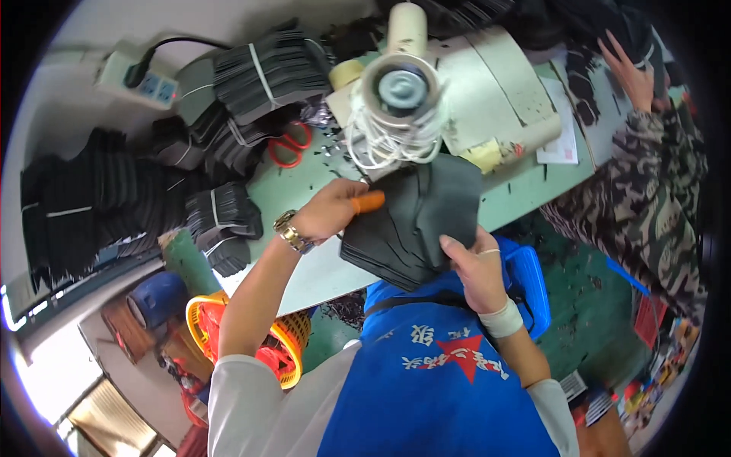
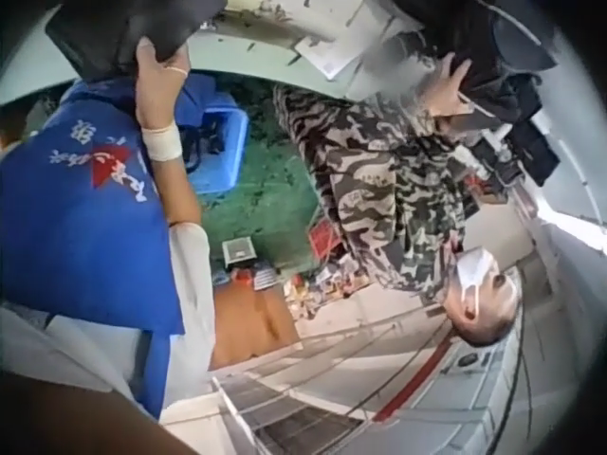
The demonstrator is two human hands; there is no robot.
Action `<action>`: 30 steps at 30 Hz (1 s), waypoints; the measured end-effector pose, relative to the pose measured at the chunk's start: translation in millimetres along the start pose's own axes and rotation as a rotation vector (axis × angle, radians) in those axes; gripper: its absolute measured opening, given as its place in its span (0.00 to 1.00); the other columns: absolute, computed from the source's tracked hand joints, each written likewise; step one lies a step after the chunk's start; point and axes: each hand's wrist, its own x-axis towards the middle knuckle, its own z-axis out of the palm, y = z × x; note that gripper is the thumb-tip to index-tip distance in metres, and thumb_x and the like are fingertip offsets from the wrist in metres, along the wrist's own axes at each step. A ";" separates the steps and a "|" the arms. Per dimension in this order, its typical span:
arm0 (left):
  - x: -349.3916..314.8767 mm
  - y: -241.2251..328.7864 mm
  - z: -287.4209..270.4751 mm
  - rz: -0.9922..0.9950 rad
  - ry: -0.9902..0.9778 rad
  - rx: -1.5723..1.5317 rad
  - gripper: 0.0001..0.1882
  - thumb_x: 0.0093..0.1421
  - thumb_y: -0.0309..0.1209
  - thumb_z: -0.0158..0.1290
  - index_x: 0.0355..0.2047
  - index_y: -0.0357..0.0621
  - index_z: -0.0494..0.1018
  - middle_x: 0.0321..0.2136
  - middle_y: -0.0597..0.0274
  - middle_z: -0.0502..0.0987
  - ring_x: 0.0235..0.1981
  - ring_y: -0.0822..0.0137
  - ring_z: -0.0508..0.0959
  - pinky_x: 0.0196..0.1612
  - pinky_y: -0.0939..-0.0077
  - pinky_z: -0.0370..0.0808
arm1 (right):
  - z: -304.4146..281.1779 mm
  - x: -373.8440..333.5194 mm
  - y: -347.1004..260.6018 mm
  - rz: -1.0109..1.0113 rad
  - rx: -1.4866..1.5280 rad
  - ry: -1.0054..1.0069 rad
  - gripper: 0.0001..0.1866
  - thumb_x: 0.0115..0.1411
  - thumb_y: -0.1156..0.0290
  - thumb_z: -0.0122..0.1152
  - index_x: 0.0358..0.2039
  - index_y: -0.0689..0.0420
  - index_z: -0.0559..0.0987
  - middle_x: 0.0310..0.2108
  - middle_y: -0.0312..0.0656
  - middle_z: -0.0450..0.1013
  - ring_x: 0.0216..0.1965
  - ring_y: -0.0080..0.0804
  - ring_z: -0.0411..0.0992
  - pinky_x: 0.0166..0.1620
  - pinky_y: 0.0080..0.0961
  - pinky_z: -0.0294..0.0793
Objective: The person assembles, stacks, and organizes small black padded fabric pieces by hand at a factory workstation, occasionally using an industrial sewing machine.
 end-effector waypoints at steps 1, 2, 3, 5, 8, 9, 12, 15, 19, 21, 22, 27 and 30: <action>9.2 -4.1 3.3 -0.092 0.084 -0.044 0.19 0.61 0.39 0.53 0.42 0.33 0.74 0.26 0.71 0.74 0.26 0.82 0.69 0.25 0.83 0.66 | 2.1 1.1 1.7 -0.015 -0.018 0.000 0.17 0.56 0.80 0.56 0.47 0.66 0.71 0.43 0.41 0.73 0.42 0.23 0.70 0.47 0.20 0.69; 9.8 -6.3 1.9 -0.079 0.132 0.173 0.17 0.62 0.39 0.52 0.37 0.34 0.75 0.24 0.70 0.74 0.24 0.81 0.71 0.24 0.83 0.68 | 0.9 -1.7 4.7 -0.018 -0.015 0.017 0.17 0.56 0.80 0.56 0.47 0.66 0.71 0.43 0.41 0.73 0.42 0.23 0.70 0.47 0.20 0.69; 9.1 -4.5 3.8 0.007 0.103 0.061 0.17 0.62 0.39 0.52 0.36 0.34 0.75 0.24 0.69 0.75 0.24 0.81 0.72 0.25 0.83 0.68 | -1.1 0.0 5.5 -0.057 -0.013 0.032 0.16 0.56 0.80 0.57 0.46 0.66 0.71 0.43 0.40 0.73 0.41 0.23 0.71 0.46 0.20 0.69; 1.4 -18.0 1.6 0.140 -0.034 -0.209 0.15 0.62 0.38 0.52 0.31 0.35 0.74 0.24 0.69 0.75 0.22 0.81 0.71 0.27 0.84 0.68 | -3.8 0.0 3.5 -0.101 -0.010 0.054 0.16 0.56 0.80 0.57 0.46 0.66 0.71 0.42 0.40 0.73 0.41 0.22 0.71 0.46 0.19 0.70; 2.8 -1.9 3.4 -0.018 -0.008 -0.077 0.15 0.62 0.36 0.52 0.35 0.33 0.75 0.24 0.69 0.75 0.25 0.82 0.72 0.29 0.86 0.70 | -4.0 -1.3 4.7 -0.040 0.038 0.072 0.15 0.56 0.80 0.56 0.45 0.66 0.72 0.42 0.39 0.73 0.40 0.22 0.71 0.45 0.19 0.70; 11.9 -7.4 2.2 -0.051 0.024 -0.007 0.15 0.62 0.37 0.51 0.38 0.34 0.75 0.27 0.68 0.76 0.25 0.83 0.72 0.26 0.84 0.69 | -3.1 -0.1 5.7 -0.063 0.007 0.062 0.15 0.57 0.80 0.56 0.45 0.66 0.71 0.42 0.39 0.73 0.41 0.22 0.71 0.45 0.19 0.69; 5.2 -7.1 12.3 0.018 0.067 -0.053 0.16 0.62 0.38 0.51 0.38 0.35 0.76 0.26 0.69 0.76 0.24 0.84 0.71 0.23 0.84 0.67 | -4.9 -1.8 5.7 -0.092 -0.002 0.070 0.15 0.57 0.80 0.56 0.45 0.65 0.71 0.42 0.39 0.73 0.41 0.22 0.70 0.46 0.19 0.69; -0.9 -14.4 3.0 -0.012 -0.053 -0.205 0.17 0.61 0.37 0.52 0.40 0.33 0.74 0.28 0.68 0.76 0.26 0.82 0.72 0.27 0.85 0.69 | -11.4 -0.5 12.8 -0.133 0.003 0.047 0.16 0.58 0.78 0.56 0.47 0.64 0.71 0.42 0.38 0.73 0.40 0.22 0.72 0.42 0.19 0.73; 9.0 -11.0 9.1 -0.038 0.003 -0.090 0.19 0.61 0.39 0.53 0.41 0.31 0.73 0.29 0.65 0.77 0.29 0.80 0.75 0.30 0.84 0.72 | -6.4 -2.6 10.6 -0.204 -0.102 0.083 0.16 0.57 0.79 0.55 0.47 0.64 0.71 0.42 0.39 0.73 0.41 0.23 0.71 0.46 0.20 0.70; -15.6 7.0 23.2 0.136 0.008 -0.233 0.20 0.61 0.41 0.52 0.39 0.32 0.74 0.26 0.65 0.77 0.27 0.79 0.75 0.31 0.83 0.72 | -10.9 -3.8 8.0 -0.210 -0.073 0.087 0.16 0.57 0.79 0.55 0.47 0.64 0.71 0.42 0.39 0.73 0.42 0.23 0.71 0.47 0.21 0.69; -11.1 6.4 18.1 0.137 0.000 -0.230 0.20 0.61 0.41 0.52 0.39 0.32 0.74 0.26 0.65 0.77 0.27 0.79 0.75 0.31 0.83 0.72 | -12.0 -3.7 7.9 -0.213 -0.071 0.095 0.16 0.57 0.79 0.55 0.47 0.64 0.71 0.42 0.39 0.73 0.42 0.23 0.71 0.47 0.21 0.69; 4.8 -2.7 12.9 -0.080 0.025 -0.088 0.17 0.61 0.38 0.52 0.40 0.34 0.75 0.26 0.66 0.77 0.26 0.82 0.74 0.26 0.88 0.69 | -5.8 -5.2 10.3 -0.230 -0.102 0.119 0.14 0.56 0.80 0.56 0.43 0.64 0.71 0.39 0.38 0.73 0.39 0.22 0.69 0.43 0.20 0.69; 3.4 -3.4 8.8 -0.057 0.004 -0.072 0.17 0.61 0.38 0.52 0.40 0.33 0.74 0.27 0.66 0.77 0.26 0.81 0.74 0.26 0.87 0.69 | -5.2 -4.2 8.9 -0.252 -0.080 0.128 0.14 0.55 0.80 0.56 0.43 0.64 0.71 0.39 0.39 0.73 0.39 0.22 0.70 0.43 0.20 0.69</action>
